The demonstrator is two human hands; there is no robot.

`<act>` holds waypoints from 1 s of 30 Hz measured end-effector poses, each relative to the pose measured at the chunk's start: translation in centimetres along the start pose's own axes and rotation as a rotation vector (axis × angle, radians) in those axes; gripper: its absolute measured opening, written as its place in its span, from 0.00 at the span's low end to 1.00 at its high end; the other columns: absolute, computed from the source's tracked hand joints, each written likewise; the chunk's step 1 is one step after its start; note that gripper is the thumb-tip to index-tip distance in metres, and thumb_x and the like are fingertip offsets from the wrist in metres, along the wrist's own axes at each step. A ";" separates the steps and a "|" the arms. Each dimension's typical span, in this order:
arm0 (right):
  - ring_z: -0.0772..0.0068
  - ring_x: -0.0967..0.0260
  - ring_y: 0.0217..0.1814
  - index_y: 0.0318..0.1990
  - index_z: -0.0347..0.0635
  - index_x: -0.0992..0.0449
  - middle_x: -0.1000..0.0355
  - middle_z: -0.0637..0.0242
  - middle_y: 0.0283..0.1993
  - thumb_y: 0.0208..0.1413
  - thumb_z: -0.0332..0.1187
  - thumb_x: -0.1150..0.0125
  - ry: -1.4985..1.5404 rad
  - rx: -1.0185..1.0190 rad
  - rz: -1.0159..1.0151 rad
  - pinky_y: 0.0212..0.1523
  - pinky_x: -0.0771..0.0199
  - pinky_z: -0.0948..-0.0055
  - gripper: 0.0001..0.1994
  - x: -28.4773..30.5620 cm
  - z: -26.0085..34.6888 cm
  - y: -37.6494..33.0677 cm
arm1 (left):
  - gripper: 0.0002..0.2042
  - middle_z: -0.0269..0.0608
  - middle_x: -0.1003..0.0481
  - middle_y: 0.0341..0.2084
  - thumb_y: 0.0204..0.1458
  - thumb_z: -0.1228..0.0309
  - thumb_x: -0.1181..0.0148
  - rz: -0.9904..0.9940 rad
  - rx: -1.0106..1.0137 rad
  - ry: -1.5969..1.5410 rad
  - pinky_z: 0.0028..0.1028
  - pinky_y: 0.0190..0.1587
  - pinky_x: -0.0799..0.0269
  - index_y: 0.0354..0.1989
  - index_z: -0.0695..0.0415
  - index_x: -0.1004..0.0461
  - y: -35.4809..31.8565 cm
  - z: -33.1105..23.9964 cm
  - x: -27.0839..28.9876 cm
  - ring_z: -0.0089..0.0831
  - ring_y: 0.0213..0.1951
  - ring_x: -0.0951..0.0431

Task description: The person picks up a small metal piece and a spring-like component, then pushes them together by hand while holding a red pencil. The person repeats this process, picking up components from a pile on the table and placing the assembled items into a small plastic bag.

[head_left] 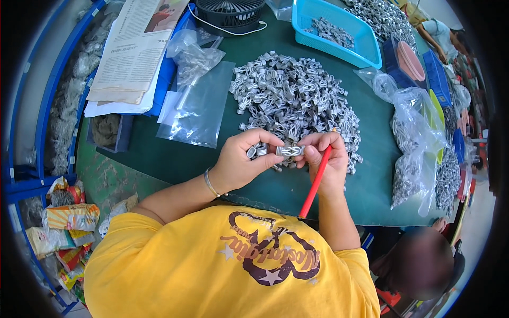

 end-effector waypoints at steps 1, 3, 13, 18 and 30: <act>0.73 0.29 0.28 0.31 0.41 0.42 0.31 0.54 0.35 0.50 0.18 0.47 0.000 0.001 -0.002 0.25 0.26 0.81 0.10 0.3 -0.2 -0.1 | 0.08 0.34 0.28 0.24 0.41 0.80 0.38 0.002 0.000 0.000 0.19 0.33 0.32 0.32 0.62 0.27 0.0 -0.1 -0.1 0.19 0.28 0.29; 0.70 0.29 0.32 0.31 0.42 0.42 0.31 0.54 0.36 0.49 0.17 0.47 0.079 -0.034 0.055 0.31 0.25 0.78 0.11 0.6 -0.7 -0.4 | 0.09 0.37 0.28 0.26 0.41 0.80 0.37 0.037 -0.138 0.029 0.20 0.34 0.33 0.32 0.63 0.28 0.0 -0.5 -0.2 0.20 0.29 0.28; 0.57 0.32 0.47 0.31 0.41 0.44 0.34 0.52 0.41 0.41 0.11 0.44 -0.089 0.344 -0.006 0.43 0.26 0.65 0.18 -0.5 0.4 -1.5 | 0.09 0.34 0.27 0.24 0.44 0.78 0.38 0.048 0.076 -0.201 0.18 0.26 0.33 0.35 0.62 0.27 -0.4 -0.3 -0.5 0.19 0.23 0.29; 0.54 0.29 0.43 0.27 0.40 0.44 0.31 0.49 0.38 0.42 0.13 0.42 -0.420 0.561 0.164 0.41 0.26 0.64 0.16 -2.2 2.1 -2.0 | 0.11 0.36 0.27 0.27 0.51 0.72 0.46 0.070 0.467 -0.665 0.17 0.20 0.34 0.42 0.62 0.30 -0.6 1.1 -1.5 0.20 0.24 0.29; 0.58 0.33 0.30 0.24 0.40 0.38 0.30 0.59 0.31 0.34 0.21 0.33 -1.133 0.483 0.035 0.28 0.33 0.68 0.15 -0.9 0.9 1.1 | 0.06 0.37 0.32 0.28 0.50 0.74 0.45 -0.070 0.560 -0.884 0.23 0.22 0.34 0.35 0.58 0.32 -0.4 3.1 0.1 0.25 0.28 0.30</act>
Point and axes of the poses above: each hand's wrist, its own y-axis towards the middle knuckle, its own x-axis out of the back of the hand, z = x × y, the point moved 3 cm from there along y, towards the middle knuckle
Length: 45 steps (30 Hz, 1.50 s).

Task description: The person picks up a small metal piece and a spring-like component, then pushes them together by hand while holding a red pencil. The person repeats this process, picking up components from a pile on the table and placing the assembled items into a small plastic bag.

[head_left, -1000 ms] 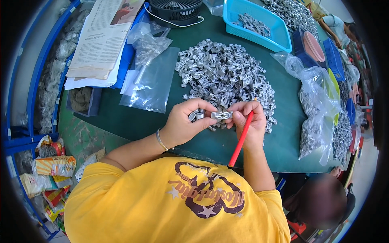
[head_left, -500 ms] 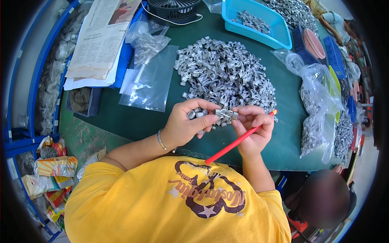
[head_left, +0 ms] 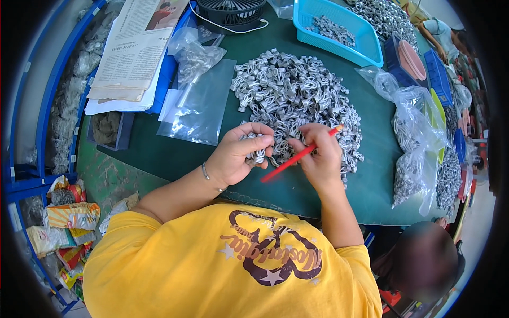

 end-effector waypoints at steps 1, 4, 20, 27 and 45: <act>0.56 0.33 0.30 0.25 0.40 0.37 0.30 0.59 0.31 0.34 0.22 0.33 -0.083 -0.021 0.062 0.29 0.33 0.67 0.15 -0.3 0.2 0.2 | 0.06 0.37 0.32 0.27 0.49 0.74 0.45 -0.003 -0.021 0.016 0.23 0.22 0.34 0.35 0.58 0.32 0.0 -0.1 0.0 0.25 0.28 0.30; 0.56 0.34 0.28 0.26 0.38 0.36 0.31 0.59 0.31 0.36 0.21 0.35 -0.145 0.008 0.086 0.29 0.33 0.68 0.13 -0.9 -0.3 0.4 | 0.07 0.37 0.31 0.26 0.48 0.77 0.44 0.039 -0.051 0.040 0.25 0.22 0.32 0.35 0.60 0.33 0.1 0.2 0.2 0.25 0.25 0.30; 0.76 0.31 0.26 0.28 0.43 0.42 0.29 0.56 0.32 0.52 0.21 0.47 1.077 -0.688 -0.015 0.22 0.29 0.83 0.10 0.2 0.1 -1.7 | 0.11 0.34 0.30 0.26 0.46 0.79 0.41 0.081 -0.393 0.718 0.15 0.22 0.33 0.39 0.62 0.30 -1.1 -1.1 -2.7 0.17 0.21 0.29; 0.72 0.29 0.28 0.28 0.42 0.42 0.29 0.52 0.37 0.52 0.20 0.48 1.310 -0.700 0.044 0.28 0.25 0.79 0.09 -1.5 -0.4 -2.8 | 0.09 0.37 0.30 0.27 0.46 0.79 0.41 0.177 -0.508 0.798 0.15 0.23 0.32 0.37 0.63 0.29 -1.3 -1.1 -3.0 0.18 0.24 0.29; 0.64 0.30 0.42 0.27 0.40 0.44 0.30 0.51 0.38 0.42 0.14 0.40 0.623 0.054 -0.066 0.38 0.27 0.72 0.16 0.4 2.8 -1.7 | 0.11 0.39 0.28 0.29 0.55 0.69 0.51 0.047 0.059 0.074 0.20 0.23 0.30 0.42 0.64 0.32 -0.2 1.0 -1.7 0.25 0.27 0.27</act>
Point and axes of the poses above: each hand's wrist, its own y-axis towards the middle knuckle, its own x-axis out of the back of the hand, z = x × y, the point moved 3 cm from there along y, towards the middle knuckle
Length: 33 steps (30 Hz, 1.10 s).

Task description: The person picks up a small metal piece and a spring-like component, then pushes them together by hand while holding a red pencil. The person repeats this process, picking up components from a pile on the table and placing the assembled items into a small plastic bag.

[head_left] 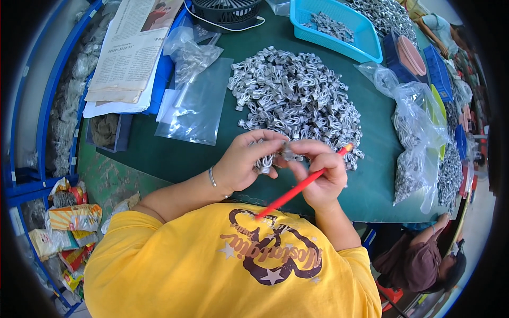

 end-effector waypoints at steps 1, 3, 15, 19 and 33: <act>0.67 0.30 0.39 0.25 0.41 0.43 0.29 0.52 0.37 0.43 0.14 0.42 -0.050 0.024 0.053 0.35 0.29 0.74 0.15 0.2 0.3 0.2 | 0.12 0.39 0.29 0.31 0.57 0.65 0.55 0.059 0.038 -0.030 0.20 0.24 0.31 0.42 0.60 0.33 -0.1 -0.4 -0.1 0.25 0.29 0.27; 0.69 0.30 0.37 0.25 0.41 0.43 0.29 0.53 0.36 0.43 0.14 0.42 -0.084 -0.036 -0.090 0.35 0.29 0.76 0.15 1.4 -0.1 0.2 | 0.11 0.38 0.30 0.32 0.57 0.65 0.56 0.065 0.091 -0.179 0.20 0.25 0.31 0.42 0.58 0.33 0.1 -0.1 0.7 0.25 0.30 0.28; 0.56 0.35 0.32 0.27 0.40 0.34 0.32 0.62 0.32 0.27 0.24 0.34 -0.782 -0.024 0.309 0.30 0.36 0.63 0.16 1.4 -1.8 0.0 | 0.03 0.35 0.34 0.32 0.52 0.73 0.48 0.257 -0.058 -0.365 0.25 0.29 0.30 0.34 0.53 0.32 0.7 -0.5 2.5 0.23 0.31 0.31; 0.58 0.34 0.32 0.27 0.40 0.34 0.31 0.62 0.32 0.30 0.22 0.36 -0.829 0.008 0.317 0.30 0.36 0.64 0.13 1.4 -1.6 0.2 | 0.03 0.35 0.33 0.29 0.51 0.73 0.46 0.127 -0.082 -0.196 0.26 0.26 0.30 0.33 0.55 0.33 0.2 -0.9 2.4 0.24 0.30 0.31; 0.73 0.30 0.30 0.26 0.40 0.43 0.29 0.53 0.36 0.38 0.14 0.41 -0.219 -0.066 -0.001 0.30 0.28 0.79 0.16 2.4 -0.8 -0.3 | 0.11 0.35 0.29 0.28 0.45 0.77 0.39 0.023 -0.296 0.654 0.17 0.23 0.31 0.37 0.63 0.30 -0.6 -1.2 -0.1 0.19 0.24 0.28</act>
Point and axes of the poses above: each hand's wrist, its own y-axis towards the middle knuckle, its own x-axis out of the back of the hand, z = x × y, the point moved 3 cm from there along y, towards the middle knuckle
